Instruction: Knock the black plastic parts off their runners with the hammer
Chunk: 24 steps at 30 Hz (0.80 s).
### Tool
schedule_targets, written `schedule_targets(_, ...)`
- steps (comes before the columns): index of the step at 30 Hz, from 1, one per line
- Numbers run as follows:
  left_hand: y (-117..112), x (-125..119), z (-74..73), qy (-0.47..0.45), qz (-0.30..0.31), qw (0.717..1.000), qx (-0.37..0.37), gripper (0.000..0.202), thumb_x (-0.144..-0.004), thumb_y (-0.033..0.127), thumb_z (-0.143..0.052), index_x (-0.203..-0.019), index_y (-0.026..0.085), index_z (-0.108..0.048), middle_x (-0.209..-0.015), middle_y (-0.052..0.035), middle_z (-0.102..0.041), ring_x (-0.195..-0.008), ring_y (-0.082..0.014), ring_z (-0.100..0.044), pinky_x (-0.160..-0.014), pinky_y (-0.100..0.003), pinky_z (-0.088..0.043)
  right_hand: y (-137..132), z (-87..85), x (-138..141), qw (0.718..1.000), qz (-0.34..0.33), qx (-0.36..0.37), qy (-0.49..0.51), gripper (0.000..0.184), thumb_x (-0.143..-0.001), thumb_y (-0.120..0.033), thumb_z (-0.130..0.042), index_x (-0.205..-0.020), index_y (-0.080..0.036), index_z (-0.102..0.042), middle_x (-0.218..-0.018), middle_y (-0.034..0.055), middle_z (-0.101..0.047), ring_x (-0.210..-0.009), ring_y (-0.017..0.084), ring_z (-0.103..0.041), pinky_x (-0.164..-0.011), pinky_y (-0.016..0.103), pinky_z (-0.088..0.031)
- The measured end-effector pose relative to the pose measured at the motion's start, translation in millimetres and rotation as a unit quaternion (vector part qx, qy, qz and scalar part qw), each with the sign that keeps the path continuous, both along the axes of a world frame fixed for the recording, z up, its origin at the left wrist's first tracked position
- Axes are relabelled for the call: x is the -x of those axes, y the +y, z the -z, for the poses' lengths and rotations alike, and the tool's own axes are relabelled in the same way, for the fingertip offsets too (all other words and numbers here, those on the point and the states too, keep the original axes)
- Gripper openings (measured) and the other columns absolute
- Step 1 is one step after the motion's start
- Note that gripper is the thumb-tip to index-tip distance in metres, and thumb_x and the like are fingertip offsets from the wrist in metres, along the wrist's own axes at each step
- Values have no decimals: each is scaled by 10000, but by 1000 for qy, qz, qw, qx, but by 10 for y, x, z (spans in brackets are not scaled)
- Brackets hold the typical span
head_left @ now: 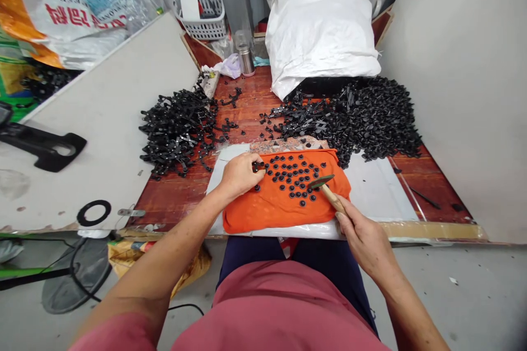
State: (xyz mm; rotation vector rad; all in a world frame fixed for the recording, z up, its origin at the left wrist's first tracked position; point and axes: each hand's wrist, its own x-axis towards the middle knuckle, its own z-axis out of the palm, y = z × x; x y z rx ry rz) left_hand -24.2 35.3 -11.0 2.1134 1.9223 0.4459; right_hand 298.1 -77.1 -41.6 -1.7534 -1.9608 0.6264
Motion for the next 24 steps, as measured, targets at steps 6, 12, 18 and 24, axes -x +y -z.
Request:
schedule_targets(6,-8,-23,22,15,20,1000,1,122,-830,282,-634,-844,220,-738,-893,-55,-717,-806,-217,-631,-703,-311,-450,8,8,3,1000,11,11,-12,484,-1050,-433,-419,-1492,-299,-566,-1077,39,-804,-890,237,-779,-791,320,-607)
schedule_targets(12,-37,88,-1,-10,28,1000,2,127,-801,262,-617,-812,208,-731,-854,-46,-709,-762,-197,-616,-687,-299,-429,9,13,16,1000,14,7,-22,478,-1052,-419,-418,-1490,-300,-568,-1141,46,-794,-906,236,-781,-801,319,-605)
schedule_targets(18,-95,174,-48,-26,79,996,13,281,-932,411,-515,-808,213,-672,-825,-48,-686,-803,-213,-605,-726,-308,-428,14,20,11,999,14,6,-36,487,-1056,-442,-412,-1497,-296,-559,-1080,38,-808,-861,241,-786,-713,310,-606)
schedule_targets(24,-183,274,-10,-120,32,992,-14,304,-999,338,-373,-787,216,-553,-728,11,-597,-706,-161,-540,-694,-280,-394,10,44,13,999,8,-14,-50,469,-1057,-425,-413,-1485,-308,-564,-1218,38,-774,-942,254,-783,-733,317,-607)
